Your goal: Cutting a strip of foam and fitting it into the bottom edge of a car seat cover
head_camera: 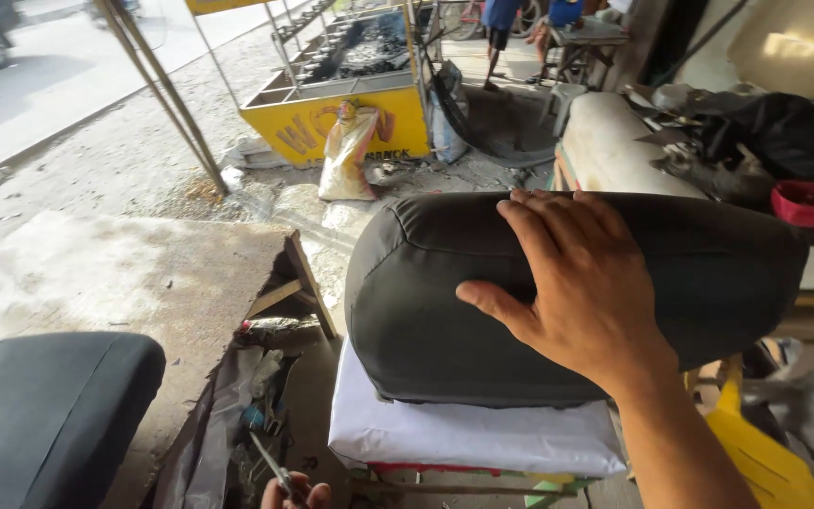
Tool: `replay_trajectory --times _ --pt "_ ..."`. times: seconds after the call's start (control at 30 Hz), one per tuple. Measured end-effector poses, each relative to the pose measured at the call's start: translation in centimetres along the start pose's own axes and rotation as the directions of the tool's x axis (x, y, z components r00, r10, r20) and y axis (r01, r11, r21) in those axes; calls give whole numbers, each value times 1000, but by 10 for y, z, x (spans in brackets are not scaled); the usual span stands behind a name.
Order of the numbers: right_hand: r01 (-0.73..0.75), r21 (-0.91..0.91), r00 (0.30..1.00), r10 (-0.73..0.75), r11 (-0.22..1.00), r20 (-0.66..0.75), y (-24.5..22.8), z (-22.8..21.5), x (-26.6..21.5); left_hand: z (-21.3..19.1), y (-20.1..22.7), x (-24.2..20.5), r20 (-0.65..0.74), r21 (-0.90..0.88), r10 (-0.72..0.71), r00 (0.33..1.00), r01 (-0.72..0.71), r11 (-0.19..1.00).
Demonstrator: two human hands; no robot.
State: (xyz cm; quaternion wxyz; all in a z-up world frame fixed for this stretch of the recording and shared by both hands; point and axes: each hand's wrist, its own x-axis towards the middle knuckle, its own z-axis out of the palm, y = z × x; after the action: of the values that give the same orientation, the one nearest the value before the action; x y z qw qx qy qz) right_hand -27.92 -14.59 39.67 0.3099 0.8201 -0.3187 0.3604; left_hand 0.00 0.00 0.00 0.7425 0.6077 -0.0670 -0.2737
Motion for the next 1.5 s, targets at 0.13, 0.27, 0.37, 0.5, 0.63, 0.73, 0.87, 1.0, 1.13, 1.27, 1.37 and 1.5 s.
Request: replay_trajectory --times 0.13,0.27,0.37,0.5,0.63,0.73,0.87,1.0,1.13,1.27,1.37,1.5 --pt "-13 -66 1000 13 998 2 -22 -19 -14 -10 81 3 171 25 -148 974 145 989" --pt "-64 -36 998 65 997 15 -49 -39 -37 3 128 12 280 -64 -414 866 447 892" --pt "-124 -24 992 125 992 32 -75 -56 -58 -8 108 58 589 25 -585 557 712 702" --pt "-198 -35 977 200 980 74 -108 -76 -88 5 112 76 662 -15 -474 580 643 765" --pt "-239 -45 965 243 970 103 -138 -91 -109 9 174 5 635 121 82 768 -204 972" --pt "-232 -78 968 238 970 80 -155 -96 -129 11 195 -21 594 73 -123 795 99 992" --pt "-321 -99 943 328 942 63 -177 -99 -158 3 234 -57 784 57 47 619 -148 987" --pt "-305 -154 950 312 940 26 -189 -100 -187 -5 224 -65 863 238 49 503 -490 838" --pt "-309 -146 950 312 940 -6 -206 -113 -191 -24 210 -77 836 295 46 546 -520 802" --pt "-319 -175 947 322 931 -9 -208 -132 -202 -54 165 -93 794 141 -79 602 -56 988" --pt "-152 -115 982 163 982 93 -189 -147 -227 -72 165 -116 783 2 -150 603 239 971" --pt "20 121 964 -51 992 262 -175 -160 -253 -94 43 -34 861 36 -39 507 15 999"
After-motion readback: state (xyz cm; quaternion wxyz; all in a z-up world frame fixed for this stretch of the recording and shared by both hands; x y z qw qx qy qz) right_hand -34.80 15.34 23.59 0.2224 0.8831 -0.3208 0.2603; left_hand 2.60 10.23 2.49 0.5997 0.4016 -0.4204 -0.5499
